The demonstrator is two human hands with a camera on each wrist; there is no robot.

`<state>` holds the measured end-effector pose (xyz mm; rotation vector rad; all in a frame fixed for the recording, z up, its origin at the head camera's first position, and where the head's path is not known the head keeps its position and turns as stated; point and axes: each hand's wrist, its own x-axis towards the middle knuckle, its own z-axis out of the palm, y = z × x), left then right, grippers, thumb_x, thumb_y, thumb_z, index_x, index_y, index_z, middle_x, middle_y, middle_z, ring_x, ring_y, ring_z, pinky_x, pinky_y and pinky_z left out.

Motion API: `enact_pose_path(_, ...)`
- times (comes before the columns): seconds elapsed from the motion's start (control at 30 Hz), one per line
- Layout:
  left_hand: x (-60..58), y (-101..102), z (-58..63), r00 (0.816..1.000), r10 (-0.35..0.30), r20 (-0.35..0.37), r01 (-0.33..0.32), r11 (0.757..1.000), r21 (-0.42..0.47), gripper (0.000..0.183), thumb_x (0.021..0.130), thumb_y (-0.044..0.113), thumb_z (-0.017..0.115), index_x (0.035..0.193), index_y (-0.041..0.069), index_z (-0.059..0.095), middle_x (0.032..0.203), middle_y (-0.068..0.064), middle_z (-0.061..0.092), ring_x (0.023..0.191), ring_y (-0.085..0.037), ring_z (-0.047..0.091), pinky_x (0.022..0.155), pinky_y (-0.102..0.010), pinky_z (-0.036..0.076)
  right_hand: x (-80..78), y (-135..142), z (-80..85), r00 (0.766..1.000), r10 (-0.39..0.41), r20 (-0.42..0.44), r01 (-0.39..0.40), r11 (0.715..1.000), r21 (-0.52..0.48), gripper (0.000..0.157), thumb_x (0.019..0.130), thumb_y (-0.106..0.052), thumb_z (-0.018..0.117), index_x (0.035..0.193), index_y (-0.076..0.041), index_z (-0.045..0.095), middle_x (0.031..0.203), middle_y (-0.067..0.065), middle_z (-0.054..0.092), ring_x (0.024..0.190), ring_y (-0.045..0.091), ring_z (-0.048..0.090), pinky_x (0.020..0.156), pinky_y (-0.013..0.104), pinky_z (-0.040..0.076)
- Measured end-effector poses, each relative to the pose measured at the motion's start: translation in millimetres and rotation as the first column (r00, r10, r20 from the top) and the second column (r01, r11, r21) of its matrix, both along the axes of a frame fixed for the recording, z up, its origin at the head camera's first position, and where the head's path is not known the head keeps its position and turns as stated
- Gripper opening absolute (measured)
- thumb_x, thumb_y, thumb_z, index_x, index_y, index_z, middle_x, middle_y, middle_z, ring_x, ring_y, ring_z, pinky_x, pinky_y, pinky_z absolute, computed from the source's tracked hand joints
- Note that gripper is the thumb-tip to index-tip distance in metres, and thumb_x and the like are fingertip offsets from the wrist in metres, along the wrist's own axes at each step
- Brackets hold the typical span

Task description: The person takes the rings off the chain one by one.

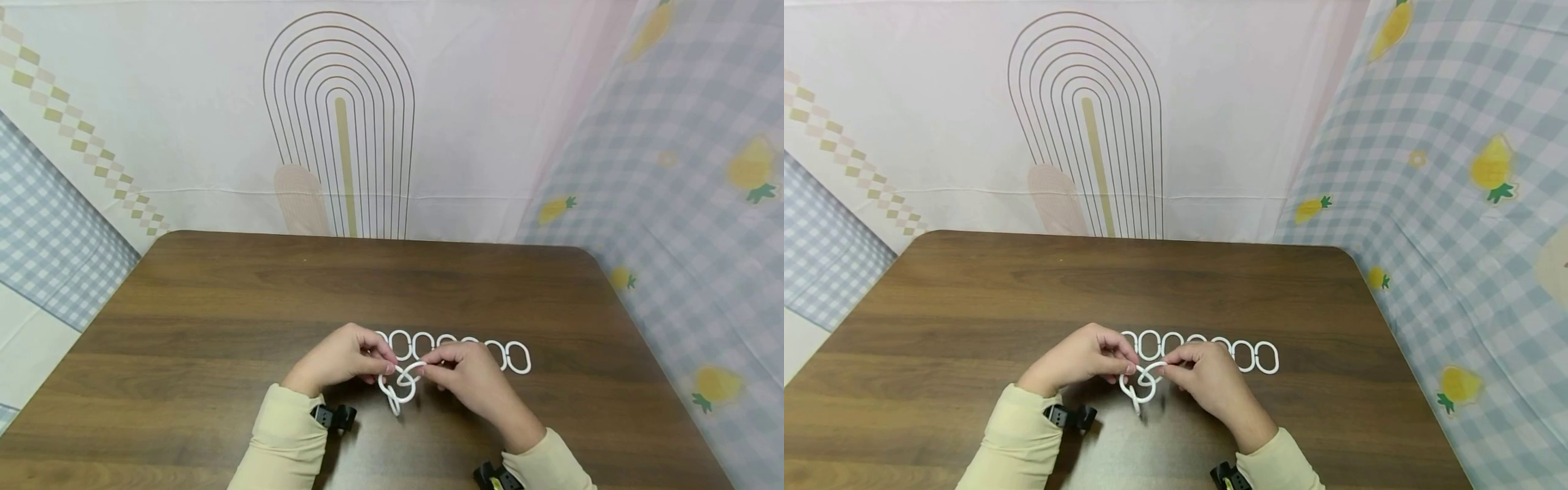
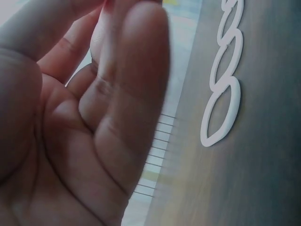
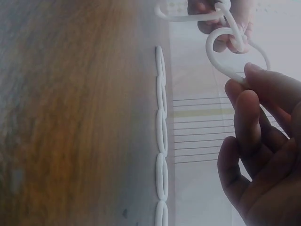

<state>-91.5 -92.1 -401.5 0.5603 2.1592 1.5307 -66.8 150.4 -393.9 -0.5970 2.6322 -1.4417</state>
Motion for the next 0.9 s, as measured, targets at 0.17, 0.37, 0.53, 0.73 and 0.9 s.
enact_pose_path(0.17,0.2,0.3,1.9,1.000,-0.017,-0.008,0.016,1.000,-0.019,0.007,0.087,0.010,0.078,0.088,0.004,0.076,0.077,0.002,0.070,0.060,-0.008,0.060,0.058,-0.027,0.056,-0.4,0.3,-0.7,0.999,-0.004,-0.037,0.004,1.000,0.007,0.002,0.083,-0.010,0.080,0.085,-0.010,0.080,0.065,-0.009,0.062,0.056,0.001,0.055,0.055,0.023,0.049)
enact_pose_path(0.37,-0.1,0.2,2.2,1.000,-0.028,0.007,0.028,1.000,-0.012,0.006,0.087,0.009,0.077,0.087,0.004,0.076,0.076,0.003,0.069,0.060,-0.008,0.060,0.058,-0.027,0.056,-0.4,-0.5,-1.0,0.999,-0.009,-0.051,0.009,1.000,0.007,0.005,0.082,-0.007,0.081,0.083,-0.012,0.080,0.068,-0.009,0.064,0.057,0.004,0.056,0.055,0.023,0.049)
enact_pose_path(0.53,-0.1,-0.1,2.7,0.999,-0.040,0.009,0.040,0.999,-0.003,0.005,0.087,0.008,0.077,0.087,0.004,0.075,0.076,0.001,0.069,0.060,-0.007,0.061,0.059,-0.027,0.057,-0.7,-0.2,-2.2,0.997,-0.009,-0.082,0.011,0.999,0.031,0.005,0.081,-0.008,0.082,0.081,-0.013,0.080,0.072,-0.010,0.067,0.063,0.001,0.055,0.058,0.022,0.049)
enact_pose_path(0.73,0.3,-0.2,3.6,0.999,-0.051,0.013,0.051,0.999,-0.006,0.002,0.087,0.006,0.075,0.086,0.005,0.075,0.077,0.001,0.069,0.060,-0.008,0.061,0.059,-0.028,0.057,-0.9,0.0,-3.4,0.995,-0.001,-0.098,0.005,0.999,0.043,0.005,0.081,-0.008,0.082,0.080,-0.013,0.080,0.073,-0.010,0.068,0.065,-0.002,0.054,0.060,0.022,0.049)
enact_pose_path(0.9,0.9,-0.7,2.8,0.998,-0.063,0.017,0.063,0.998,-0.003,0.004,0.087,0.007,0.076,0.088,0.003,0.075,0.077,0.000,0.070,0.060,-0.009,0.061,0.059,-0.028,0.057,-1.4,0.8,-4.4,0.993,-0.001,-0.118,0.007,0.999,0.053,0.006,0.081,-0.007,0.082,0.080,-0.013,0.080,0.074,-0.011,0.068,0.065,-0.002,0.054,0.060,0.022,0.049)
